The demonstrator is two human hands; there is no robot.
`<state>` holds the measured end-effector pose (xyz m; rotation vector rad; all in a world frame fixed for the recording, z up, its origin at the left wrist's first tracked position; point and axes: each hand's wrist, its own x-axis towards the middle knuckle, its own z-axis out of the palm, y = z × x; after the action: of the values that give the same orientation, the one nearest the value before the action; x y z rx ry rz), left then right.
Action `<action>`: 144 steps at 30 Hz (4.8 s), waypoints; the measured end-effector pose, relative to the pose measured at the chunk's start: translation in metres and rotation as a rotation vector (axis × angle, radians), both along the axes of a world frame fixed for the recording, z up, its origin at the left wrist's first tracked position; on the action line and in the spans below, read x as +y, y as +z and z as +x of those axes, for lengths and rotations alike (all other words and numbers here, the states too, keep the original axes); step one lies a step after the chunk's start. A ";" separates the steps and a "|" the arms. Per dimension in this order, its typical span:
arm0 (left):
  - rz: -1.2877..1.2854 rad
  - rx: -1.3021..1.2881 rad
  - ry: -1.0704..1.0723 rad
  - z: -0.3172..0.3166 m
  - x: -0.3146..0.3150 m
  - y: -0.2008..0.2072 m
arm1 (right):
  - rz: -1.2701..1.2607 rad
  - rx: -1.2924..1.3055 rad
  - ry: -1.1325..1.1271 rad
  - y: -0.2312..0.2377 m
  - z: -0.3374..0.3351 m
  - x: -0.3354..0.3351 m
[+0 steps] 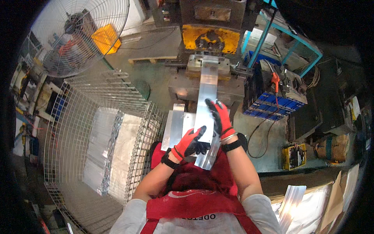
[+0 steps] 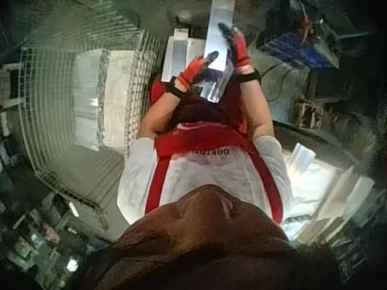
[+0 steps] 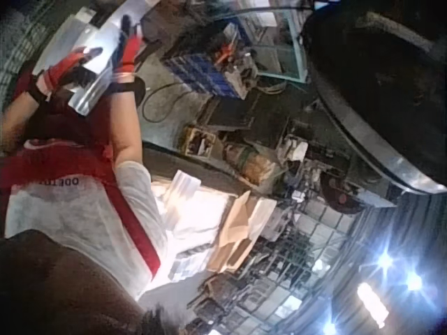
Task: Feed metal strips into a stamping machine and store finished parts in a wire bin.
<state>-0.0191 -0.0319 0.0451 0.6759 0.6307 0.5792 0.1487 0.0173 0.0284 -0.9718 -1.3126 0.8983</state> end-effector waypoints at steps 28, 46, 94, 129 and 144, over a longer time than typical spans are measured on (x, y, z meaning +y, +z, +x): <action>0.891 1.759 -0.145 -0.093 -0.043 -0.101 | -0.437 0.649 0.260 -0.013 0.014 -0.103; 0.946 1.254 -0.361 0.008 -0.053 -0.105 | -0.389 0.665 0.192 -0.025 0.035 -0.119; -0.159 -0.167 0.196 0.017 0.021 -0.007 | -0.347 0.274 -0.117 -0.017 -0.019 0.024; -0.125 -0.186 0.162 0.013 0.022 -0.016 | -0.473 0.295 -0.033 -0.017 -0.011 0.027; 0.467 0.160 0.020 -0.018 -0.015 -0.004 | 0.344 -0.938 -0.442 0.092 0.014 -0.055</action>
<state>-0.0368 -0.0467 0.0411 1.1636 0.6568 0.7032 0.1625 -0.0379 0.1209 -1.3909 -1.8267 -0.1865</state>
